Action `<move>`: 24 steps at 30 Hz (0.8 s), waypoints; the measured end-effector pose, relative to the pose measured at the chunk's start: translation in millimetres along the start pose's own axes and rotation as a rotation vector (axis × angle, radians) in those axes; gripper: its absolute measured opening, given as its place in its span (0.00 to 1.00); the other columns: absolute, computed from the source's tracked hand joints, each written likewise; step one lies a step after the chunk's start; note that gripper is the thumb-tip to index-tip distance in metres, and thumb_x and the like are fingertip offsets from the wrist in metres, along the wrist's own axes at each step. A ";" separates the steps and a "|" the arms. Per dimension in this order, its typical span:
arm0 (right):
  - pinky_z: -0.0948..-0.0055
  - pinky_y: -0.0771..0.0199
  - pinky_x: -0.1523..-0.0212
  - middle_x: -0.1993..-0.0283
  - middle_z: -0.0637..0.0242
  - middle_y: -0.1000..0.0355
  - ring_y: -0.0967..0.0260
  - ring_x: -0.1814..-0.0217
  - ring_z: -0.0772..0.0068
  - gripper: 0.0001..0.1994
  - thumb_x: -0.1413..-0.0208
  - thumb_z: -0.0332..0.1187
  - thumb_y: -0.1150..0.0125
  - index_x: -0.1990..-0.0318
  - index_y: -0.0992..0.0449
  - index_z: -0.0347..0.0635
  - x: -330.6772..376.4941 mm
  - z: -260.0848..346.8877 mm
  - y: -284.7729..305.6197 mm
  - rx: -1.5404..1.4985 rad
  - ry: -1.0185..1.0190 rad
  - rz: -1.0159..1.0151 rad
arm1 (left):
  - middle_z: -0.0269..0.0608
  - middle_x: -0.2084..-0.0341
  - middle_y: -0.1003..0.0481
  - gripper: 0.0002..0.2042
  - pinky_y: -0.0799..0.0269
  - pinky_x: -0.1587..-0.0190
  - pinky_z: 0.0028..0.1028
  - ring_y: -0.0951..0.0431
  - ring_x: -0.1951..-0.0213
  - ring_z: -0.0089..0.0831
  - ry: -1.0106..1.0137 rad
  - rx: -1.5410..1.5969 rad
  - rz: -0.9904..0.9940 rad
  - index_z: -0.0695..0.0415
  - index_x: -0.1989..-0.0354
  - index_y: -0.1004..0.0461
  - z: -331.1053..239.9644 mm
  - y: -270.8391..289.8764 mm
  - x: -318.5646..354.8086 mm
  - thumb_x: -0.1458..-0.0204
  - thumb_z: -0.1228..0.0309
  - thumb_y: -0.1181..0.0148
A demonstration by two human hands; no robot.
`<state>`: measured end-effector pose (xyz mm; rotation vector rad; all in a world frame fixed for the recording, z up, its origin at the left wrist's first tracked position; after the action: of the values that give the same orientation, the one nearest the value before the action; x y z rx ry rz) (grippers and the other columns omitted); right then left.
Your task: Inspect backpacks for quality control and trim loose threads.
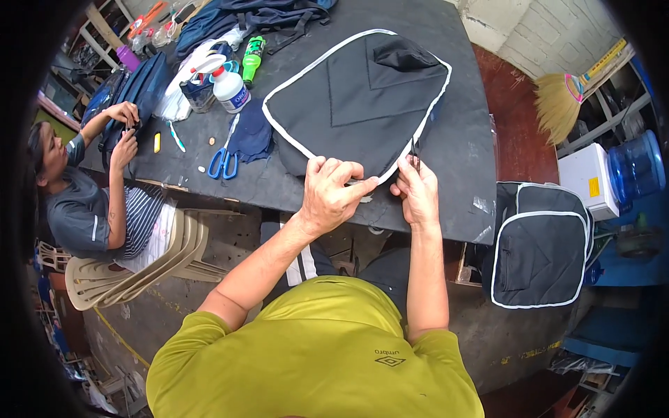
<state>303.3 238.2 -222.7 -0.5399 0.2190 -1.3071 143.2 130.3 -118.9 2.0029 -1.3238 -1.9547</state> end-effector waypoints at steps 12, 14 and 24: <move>0.78 0.39 0.74 0.75 0.86 0.38 0.47 0.78 0.91 0.07 0.32 0.33 0.30 0.63 0.21 0.45 -0.8 18.8 1.0 0.225 0.089 -0.086 | 0.22 0.66 0.27 0.16 0.41 0.50 0.41 0.26 0.64 0.28 0.032 0.032 -0.023 0.40 0.59 0.12 4.6 3.3 7.9 0.59 0.74 0.24; 0.79 0.39 0.75 0.74 0.85 0.36 0.45 0.78 0.91 0.07 0.32 0.34 0.30 0.64 0.20 0.44 -1.5 21.7 -1.4 0.255 0.105 -0.098 | 0.23 0.66 0.28 0.14 0.41 0.50 0.41 0.27 0.63 0.29 0.040 0.048 -0.012 0.43 0.62 0.13 -0.4 1.7 6.7 0.59 0.74 0.24; 0.73 0.33 0.69 0.76 0.76 0.29 0.37 0.72 0.85 0.17 0.40 0.41 0.22 0.68 0.20 0.36 -52.5 93.7 45.0 0.975 0.417 -0.439 | 0.24 0.67 0.27 0.12 0.42 0.50 0.41 0.27 0.62 0.30 0.103 0.138 0.046 0.44 0.65 0.14 7.1 0.5 26.5 0.58 0.75 0.26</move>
<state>370.0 319.2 -172.1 0.5495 -0.2185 -1.7477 132.7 118.2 -141.2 2.0812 -1.5036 -1.7599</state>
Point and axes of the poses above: each hand's wrist, its own x-axis away from the middle knuckle, its own y-axis out of the back of the hand, z = x × y, the point moved 10 cm from there along -x, towards the middle knuckle
